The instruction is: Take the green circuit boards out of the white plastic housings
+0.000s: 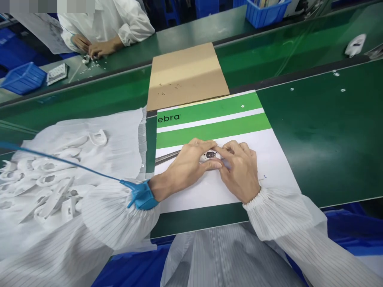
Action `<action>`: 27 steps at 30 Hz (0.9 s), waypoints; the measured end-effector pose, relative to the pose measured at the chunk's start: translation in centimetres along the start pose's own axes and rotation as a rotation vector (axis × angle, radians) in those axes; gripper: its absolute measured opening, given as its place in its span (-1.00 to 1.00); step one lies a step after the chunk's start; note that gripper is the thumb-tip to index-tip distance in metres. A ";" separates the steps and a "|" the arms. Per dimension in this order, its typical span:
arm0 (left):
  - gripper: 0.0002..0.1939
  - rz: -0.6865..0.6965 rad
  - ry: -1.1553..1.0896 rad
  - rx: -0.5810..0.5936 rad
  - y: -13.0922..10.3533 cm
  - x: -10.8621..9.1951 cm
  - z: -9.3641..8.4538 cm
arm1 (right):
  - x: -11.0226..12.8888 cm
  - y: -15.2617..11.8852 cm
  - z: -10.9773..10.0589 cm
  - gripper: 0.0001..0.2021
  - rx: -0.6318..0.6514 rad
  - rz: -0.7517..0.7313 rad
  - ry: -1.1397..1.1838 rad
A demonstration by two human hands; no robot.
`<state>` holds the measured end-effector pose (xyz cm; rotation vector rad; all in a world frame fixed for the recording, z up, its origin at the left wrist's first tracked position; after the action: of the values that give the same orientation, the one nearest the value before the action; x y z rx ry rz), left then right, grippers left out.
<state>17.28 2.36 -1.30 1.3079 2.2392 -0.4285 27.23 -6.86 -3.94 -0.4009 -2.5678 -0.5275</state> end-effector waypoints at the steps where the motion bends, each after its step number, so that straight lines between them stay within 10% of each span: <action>1: -0.63 -0.017 0.008 -0.025 0.0 0.0 -0.1 | 0.2 0.0 -0.1 -0.72 -0.001 0.006 -0.003; 8: -0.65 -0.003 -0.044 -0.017 0.0 0.0 0.6 | -1.1 0.9 0.3 -0.67 0.163 0.025 0.066; 20: -0.63 -0.112 -0.050 -0.154 -0.3 0.2 1.1 | 0.0 -0.3 0.4 -0.70 -0.023 0.063 0.004; 27: -0.59 0.044 0.159 -0.076 -1.2 0.7 0.3 | -1.5 1.2 0.0 -0.68 0.119 0.072 0.200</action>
<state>16.02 2.14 -1.89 1.3914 2.3263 -0.2288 28.98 -6.09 -4.33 -0.3776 -2.3684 -0.3675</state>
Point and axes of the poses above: each hand's wrist, its own y-axis towards the middle knuckle, its own z-axis out of the palm, x = y × z, the point moved 5 cm from there along y, towards the middle knuckle, and after that the axes turned 2 degrees about -x, right-handed, at the moved point
